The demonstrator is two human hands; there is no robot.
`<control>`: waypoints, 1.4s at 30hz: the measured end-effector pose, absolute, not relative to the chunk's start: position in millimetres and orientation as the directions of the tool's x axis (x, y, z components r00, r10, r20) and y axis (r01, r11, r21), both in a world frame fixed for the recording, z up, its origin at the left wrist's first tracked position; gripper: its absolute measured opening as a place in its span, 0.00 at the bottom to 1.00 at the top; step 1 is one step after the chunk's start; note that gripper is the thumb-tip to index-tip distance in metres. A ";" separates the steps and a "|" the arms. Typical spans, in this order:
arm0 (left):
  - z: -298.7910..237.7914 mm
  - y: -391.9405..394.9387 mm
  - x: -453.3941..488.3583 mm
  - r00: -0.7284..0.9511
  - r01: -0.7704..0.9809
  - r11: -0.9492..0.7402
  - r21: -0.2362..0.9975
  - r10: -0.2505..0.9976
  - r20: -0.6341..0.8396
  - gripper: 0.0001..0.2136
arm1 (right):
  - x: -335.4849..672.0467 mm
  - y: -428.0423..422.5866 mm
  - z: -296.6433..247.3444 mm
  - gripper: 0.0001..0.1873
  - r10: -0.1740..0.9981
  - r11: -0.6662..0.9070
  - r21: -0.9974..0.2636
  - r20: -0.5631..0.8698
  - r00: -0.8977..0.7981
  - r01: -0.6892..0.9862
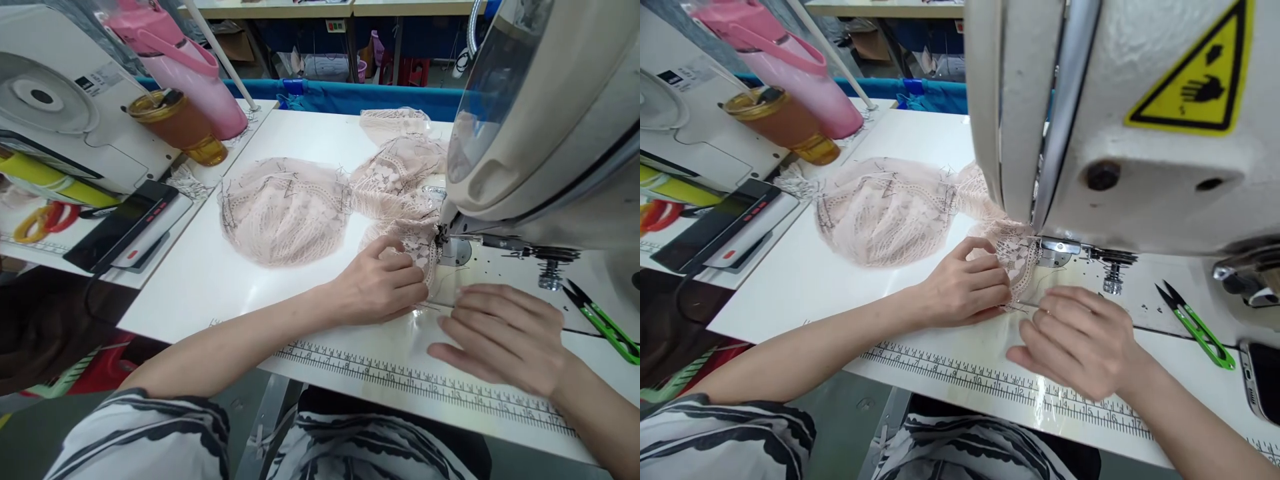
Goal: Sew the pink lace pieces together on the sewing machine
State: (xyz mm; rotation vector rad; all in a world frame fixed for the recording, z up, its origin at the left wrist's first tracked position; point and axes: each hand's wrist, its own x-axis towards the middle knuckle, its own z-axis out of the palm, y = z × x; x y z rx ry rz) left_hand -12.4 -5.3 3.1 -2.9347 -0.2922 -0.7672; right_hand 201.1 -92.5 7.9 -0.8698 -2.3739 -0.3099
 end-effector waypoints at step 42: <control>-1.1 10.3 -14.6 0.957 0.264 -0.963 0.057 0.269 0.109 0.34 | 184.4 -77.9 -0.3 0.05 0.573 0.747 -0.079 0.580 -0.579 0.660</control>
